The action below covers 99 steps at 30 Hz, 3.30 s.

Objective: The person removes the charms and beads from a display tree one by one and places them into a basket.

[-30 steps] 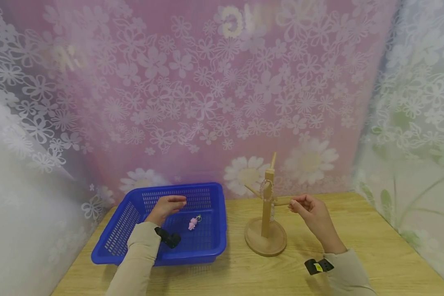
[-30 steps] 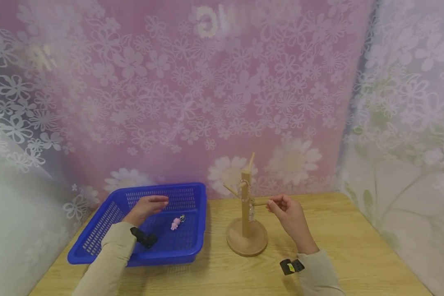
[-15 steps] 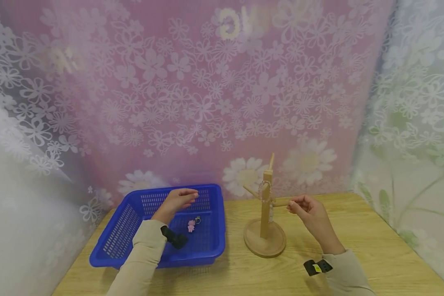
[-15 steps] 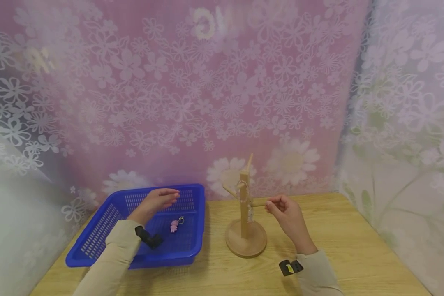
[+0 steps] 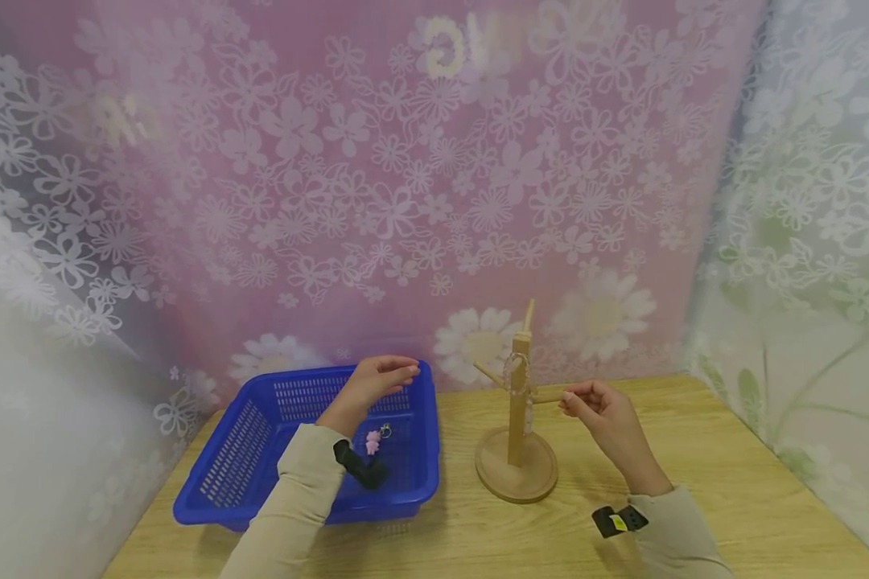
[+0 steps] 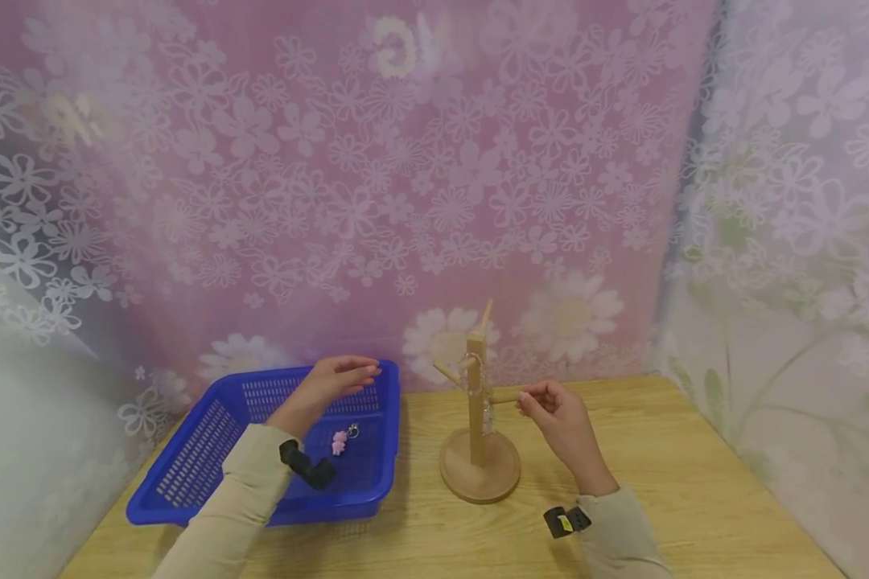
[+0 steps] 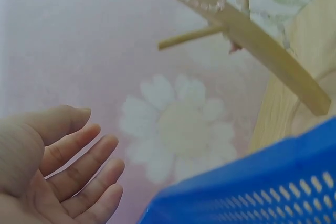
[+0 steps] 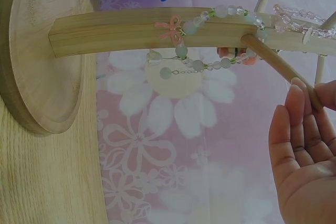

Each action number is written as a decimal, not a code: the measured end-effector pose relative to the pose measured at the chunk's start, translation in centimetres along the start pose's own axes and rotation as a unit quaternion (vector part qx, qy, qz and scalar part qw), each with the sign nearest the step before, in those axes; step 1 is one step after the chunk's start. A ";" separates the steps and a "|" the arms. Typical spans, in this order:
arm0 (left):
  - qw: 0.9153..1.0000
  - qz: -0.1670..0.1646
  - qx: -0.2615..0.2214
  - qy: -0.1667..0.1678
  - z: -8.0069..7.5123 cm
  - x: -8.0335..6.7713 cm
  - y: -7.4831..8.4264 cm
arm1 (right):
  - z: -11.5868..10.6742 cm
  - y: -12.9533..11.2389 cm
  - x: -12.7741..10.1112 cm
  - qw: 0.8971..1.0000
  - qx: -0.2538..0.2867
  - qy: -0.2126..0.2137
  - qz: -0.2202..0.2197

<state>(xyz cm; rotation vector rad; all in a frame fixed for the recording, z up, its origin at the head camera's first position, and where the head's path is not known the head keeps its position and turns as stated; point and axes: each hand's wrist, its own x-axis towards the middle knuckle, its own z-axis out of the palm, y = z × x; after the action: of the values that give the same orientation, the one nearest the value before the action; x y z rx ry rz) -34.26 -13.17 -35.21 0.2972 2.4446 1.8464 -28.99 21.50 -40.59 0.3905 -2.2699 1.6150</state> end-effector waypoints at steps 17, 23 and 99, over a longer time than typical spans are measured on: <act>0.999 0.027 -0.016 -0.026 3.9 -1.2 3.5 | 0.0 -0.1 -0.1 1.000 0.000 0.003 0.001; 0.998 0.048 -0.037 -0.022 4.9 -1.0 4.0 | 0.1 -0.1 -0.1 1.000 0.004 0.002 -0.004; 0.988 0.112 -0.104 -0.006 11.3 -1.5 6.1 | 0.3 -0.1 0.0 0.999 -0.024 0.020 -0.029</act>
<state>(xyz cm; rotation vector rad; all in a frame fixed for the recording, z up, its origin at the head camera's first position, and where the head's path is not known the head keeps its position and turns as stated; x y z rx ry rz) -30.23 -1.21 -32.64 0.5862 2.2638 2.1606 -29.00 21.17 -40.63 0.4032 -2.2432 1.5230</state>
